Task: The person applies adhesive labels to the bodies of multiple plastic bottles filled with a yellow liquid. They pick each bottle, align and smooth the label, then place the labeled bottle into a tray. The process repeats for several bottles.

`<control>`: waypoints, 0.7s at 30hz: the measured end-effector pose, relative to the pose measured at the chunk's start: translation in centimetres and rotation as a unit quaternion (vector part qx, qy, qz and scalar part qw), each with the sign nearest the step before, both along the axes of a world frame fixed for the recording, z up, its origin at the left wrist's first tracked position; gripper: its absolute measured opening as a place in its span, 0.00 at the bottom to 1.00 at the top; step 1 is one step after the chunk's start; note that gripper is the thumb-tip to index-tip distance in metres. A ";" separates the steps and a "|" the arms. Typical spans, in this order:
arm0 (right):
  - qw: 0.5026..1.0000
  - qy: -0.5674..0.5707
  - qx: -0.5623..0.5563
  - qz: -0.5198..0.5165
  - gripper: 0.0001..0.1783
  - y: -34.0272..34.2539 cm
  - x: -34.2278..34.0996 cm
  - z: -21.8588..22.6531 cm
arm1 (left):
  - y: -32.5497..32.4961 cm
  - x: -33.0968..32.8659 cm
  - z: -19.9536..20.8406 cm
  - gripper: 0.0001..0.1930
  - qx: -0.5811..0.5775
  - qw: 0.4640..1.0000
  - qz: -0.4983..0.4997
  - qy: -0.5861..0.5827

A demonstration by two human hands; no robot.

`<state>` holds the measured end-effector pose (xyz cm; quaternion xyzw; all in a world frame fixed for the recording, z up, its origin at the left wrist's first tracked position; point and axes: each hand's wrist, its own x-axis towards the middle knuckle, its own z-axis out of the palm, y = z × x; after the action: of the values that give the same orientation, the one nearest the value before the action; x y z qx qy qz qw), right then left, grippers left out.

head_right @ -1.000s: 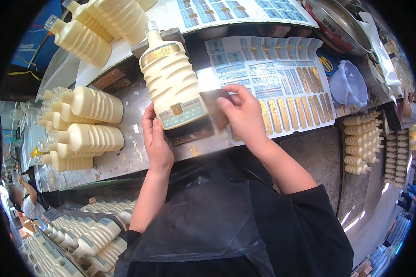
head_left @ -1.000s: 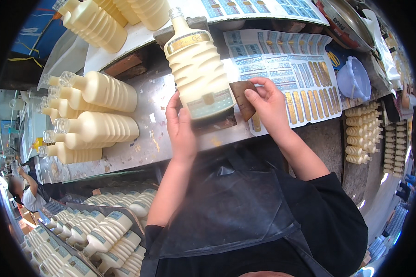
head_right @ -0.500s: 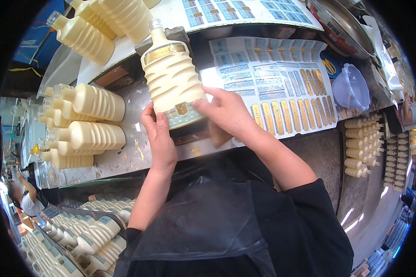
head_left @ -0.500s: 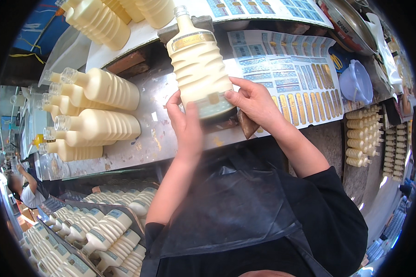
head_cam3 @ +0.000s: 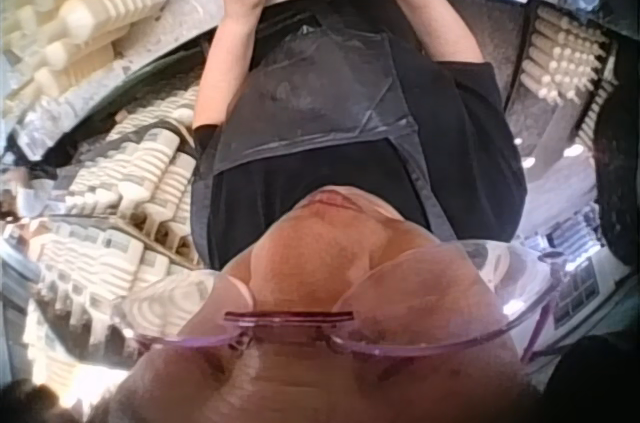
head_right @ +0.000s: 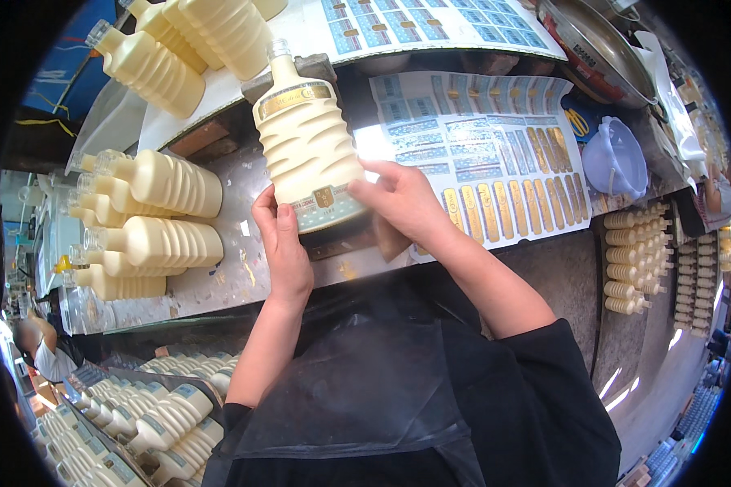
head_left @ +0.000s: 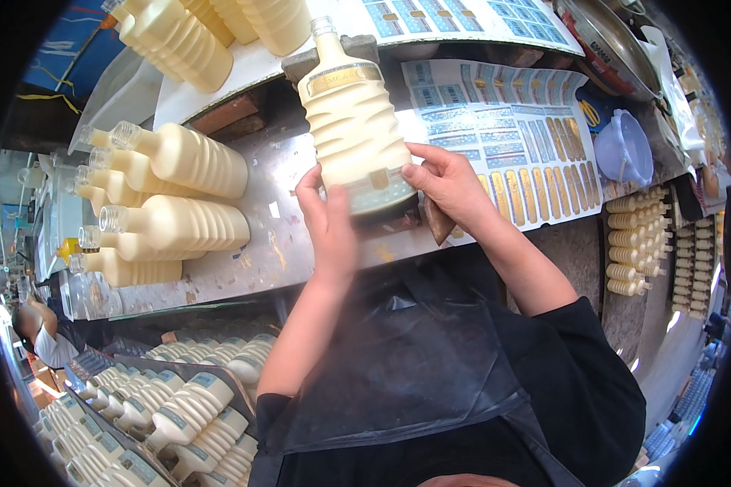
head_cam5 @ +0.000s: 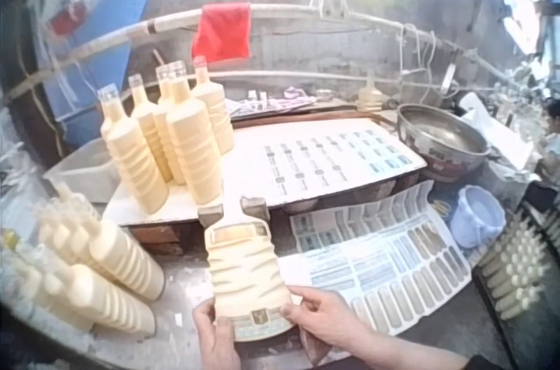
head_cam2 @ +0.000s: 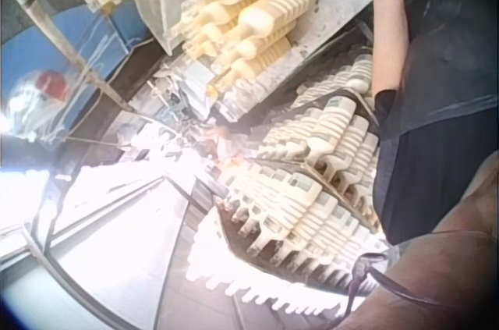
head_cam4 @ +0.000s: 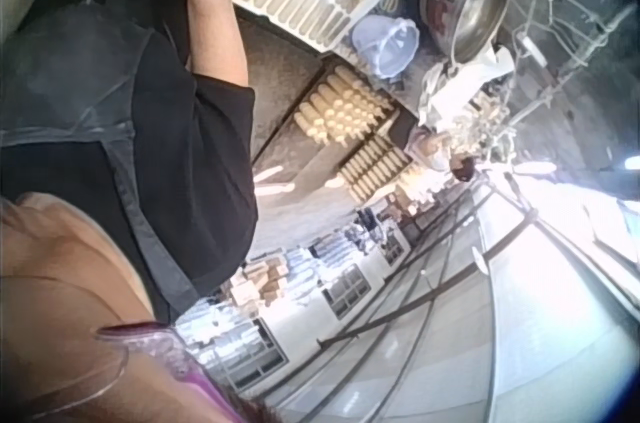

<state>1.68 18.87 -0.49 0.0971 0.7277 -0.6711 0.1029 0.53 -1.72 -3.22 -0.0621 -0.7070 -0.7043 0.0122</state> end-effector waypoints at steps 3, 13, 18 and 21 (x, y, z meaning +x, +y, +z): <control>0.999 0.032 0.001 -0.022 0.23 0.1 0.1 0.3 | -0.1 0.0 0.1 0.25 0.065 0.998 -0.007 -0.015; 0.867 0.394 0.296 0.072 0.16 -2.7 1.0 6.4 | -1.2 -0.4 0.0 0.25 0.074 0.996 -0.002 -0.043; 0.749 0.506 0.426 0.046 0.17 -2.7 0.7 7.7 | -1.2 -0.1 1.5 0.22 0.149 0.984 -0.004 -0.094; 0.710 0.563 0.399 0.140 0.16 -3.8 2.2 6.9 | -1.4 -0.1 1.2 0.20 0.175 0.978 -0.003 -0.112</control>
<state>3.86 15.08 6.36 -0.3696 0.8564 -0.2261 -0.2809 0.39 -3.13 -1.99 0.0179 -0.5695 -0.8197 -0.0584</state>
